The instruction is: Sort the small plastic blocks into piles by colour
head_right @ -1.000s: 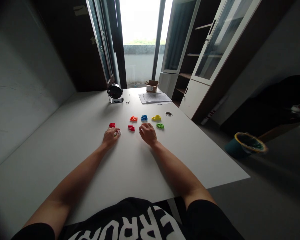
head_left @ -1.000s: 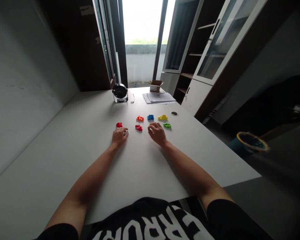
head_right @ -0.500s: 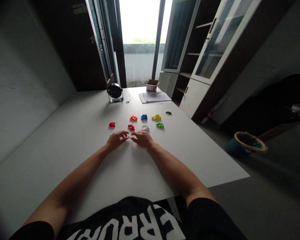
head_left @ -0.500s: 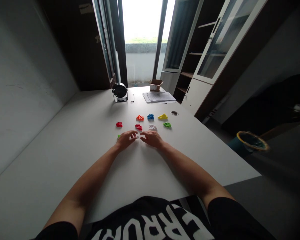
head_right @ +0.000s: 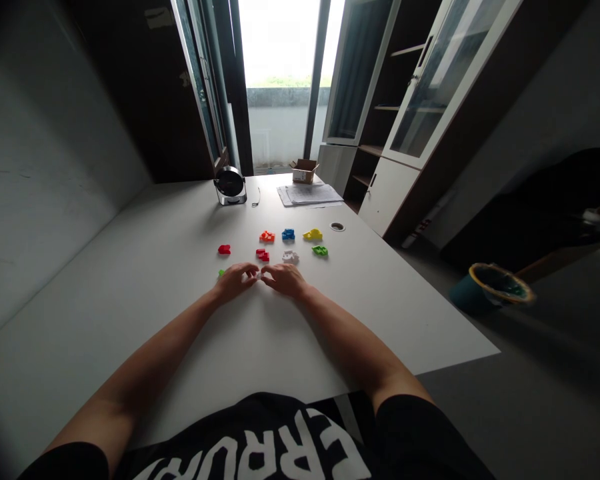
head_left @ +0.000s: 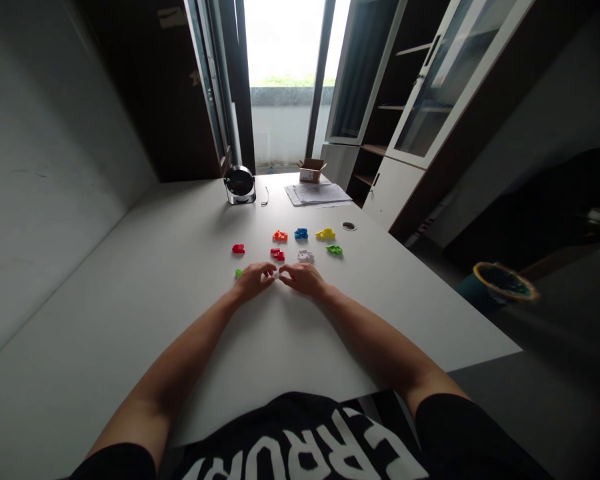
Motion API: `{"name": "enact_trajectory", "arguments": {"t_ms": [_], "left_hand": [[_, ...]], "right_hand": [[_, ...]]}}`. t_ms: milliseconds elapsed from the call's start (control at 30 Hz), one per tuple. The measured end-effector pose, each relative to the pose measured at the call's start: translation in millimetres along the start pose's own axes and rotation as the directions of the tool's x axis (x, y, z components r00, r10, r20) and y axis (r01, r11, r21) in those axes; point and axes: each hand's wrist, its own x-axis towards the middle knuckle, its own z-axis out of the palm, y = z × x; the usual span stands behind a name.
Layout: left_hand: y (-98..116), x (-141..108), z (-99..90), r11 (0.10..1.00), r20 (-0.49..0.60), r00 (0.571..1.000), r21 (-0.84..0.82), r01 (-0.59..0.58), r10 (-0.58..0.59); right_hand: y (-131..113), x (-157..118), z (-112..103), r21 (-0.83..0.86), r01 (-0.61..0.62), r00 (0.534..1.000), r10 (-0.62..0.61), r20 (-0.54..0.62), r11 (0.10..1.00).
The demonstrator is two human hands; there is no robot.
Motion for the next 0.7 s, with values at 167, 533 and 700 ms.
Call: {"name": "enact_trajectory", "arguments": {"t_ms": [167,533,700], "left_hand": [[-2.8,0.7,-1.7,0.993,-0.004,0.999,0.105,0.051,-0.051],[-2.5,1.3,-3.7,0.994,0.008,0.999,0.098,0.052,-0.053],[-1.9,0.5,-4.0,0.995,0.001,0.999,0.094,0.042,-0.042]], "right_hand": [[4.3,-0.8,4.3,0.013,-0.017,1.000,0.017,-0.002,1.000],[7.2,-0.8,4.6,0.030,-0.027,1.000,0.027,0.004,0.999],[6.8,-0.6,2.7,0.029,-0.001,1.000,0.001,-0.010,1.000]]}}
